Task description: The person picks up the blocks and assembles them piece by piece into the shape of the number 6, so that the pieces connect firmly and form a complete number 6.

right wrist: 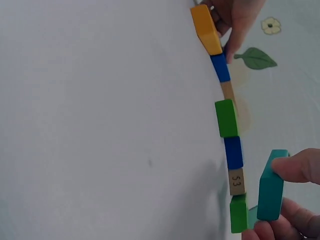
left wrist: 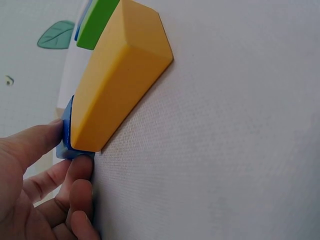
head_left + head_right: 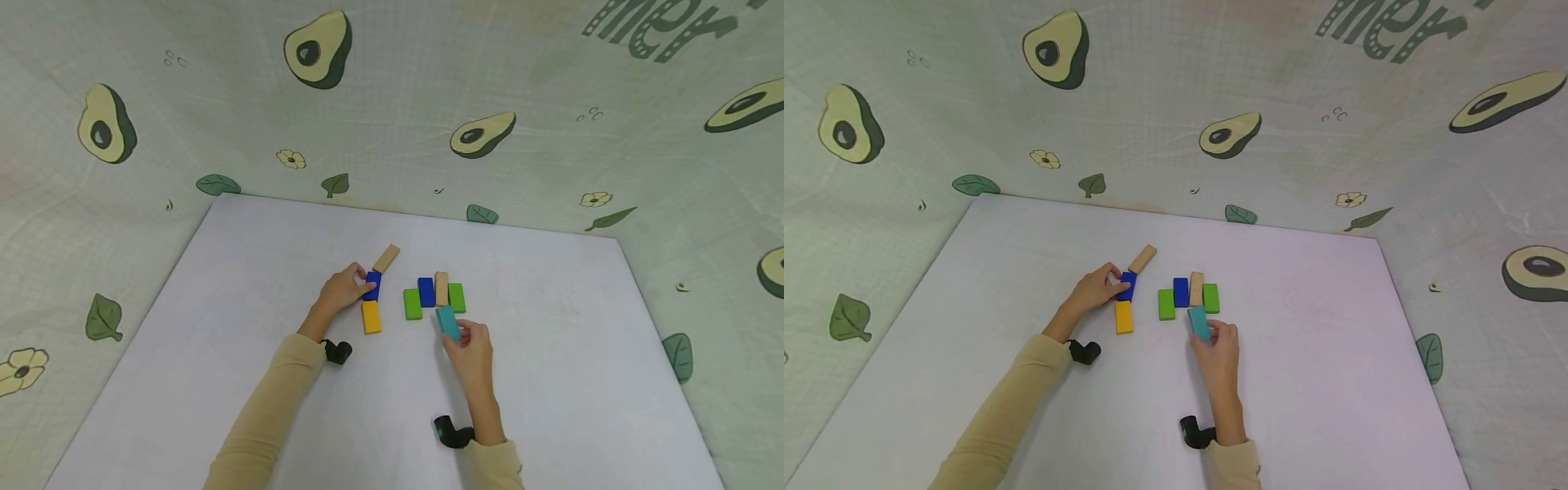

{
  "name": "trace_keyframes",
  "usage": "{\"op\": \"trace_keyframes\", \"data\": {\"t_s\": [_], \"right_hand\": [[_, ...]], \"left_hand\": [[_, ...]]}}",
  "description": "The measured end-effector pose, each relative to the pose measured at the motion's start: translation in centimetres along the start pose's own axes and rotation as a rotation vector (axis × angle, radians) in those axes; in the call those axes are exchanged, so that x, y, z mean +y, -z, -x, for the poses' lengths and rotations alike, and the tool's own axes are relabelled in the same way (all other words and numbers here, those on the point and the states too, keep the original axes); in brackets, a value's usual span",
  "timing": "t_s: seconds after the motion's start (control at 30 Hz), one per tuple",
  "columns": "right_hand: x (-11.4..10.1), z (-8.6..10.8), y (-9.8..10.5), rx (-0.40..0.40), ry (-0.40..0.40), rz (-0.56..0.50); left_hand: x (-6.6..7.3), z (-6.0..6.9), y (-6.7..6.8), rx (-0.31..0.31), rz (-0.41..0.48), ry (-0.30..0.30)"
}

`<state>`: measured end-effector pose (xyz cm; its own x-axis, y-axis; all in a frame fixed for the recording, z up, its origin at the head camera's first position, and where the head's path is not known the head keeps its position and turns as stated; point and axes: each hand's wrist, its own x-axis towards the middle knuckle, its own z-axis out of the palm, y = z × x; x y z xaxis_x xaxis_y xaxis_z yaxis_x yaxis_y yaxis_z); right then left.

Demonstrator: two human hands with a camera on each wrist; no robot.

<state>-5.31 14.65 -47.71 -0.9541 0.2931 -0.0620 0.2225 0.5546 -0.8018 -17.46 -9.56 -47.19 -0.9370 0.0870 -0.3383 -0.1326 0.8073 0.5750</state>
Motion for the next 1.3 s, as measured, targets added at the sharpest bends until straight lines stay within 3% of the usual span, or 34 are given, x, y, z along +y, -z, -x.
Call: {"op": "trace_keyframes", "data": {"t_s": [0.7, 1.07, 1.3], "right_hand": [[-0.7, 3.4, -3.8, -0.179, 0.207, -0.008], [-1.7, 4.1, -4.7, -0.282, 0.250, 0.033], [-1.9, 3.9, -4.8, -0.300, 0.276, 0.069]], "left_hand": [[-0.2, 0.0, -0.2, 0.012, 0.000, 0.008], [-0.2, -0.1, -0.1, 0.010, 0.005, 0.004], [-0.1, 0.1, 0.0, 0.007, 0.005, 0.011]]}}
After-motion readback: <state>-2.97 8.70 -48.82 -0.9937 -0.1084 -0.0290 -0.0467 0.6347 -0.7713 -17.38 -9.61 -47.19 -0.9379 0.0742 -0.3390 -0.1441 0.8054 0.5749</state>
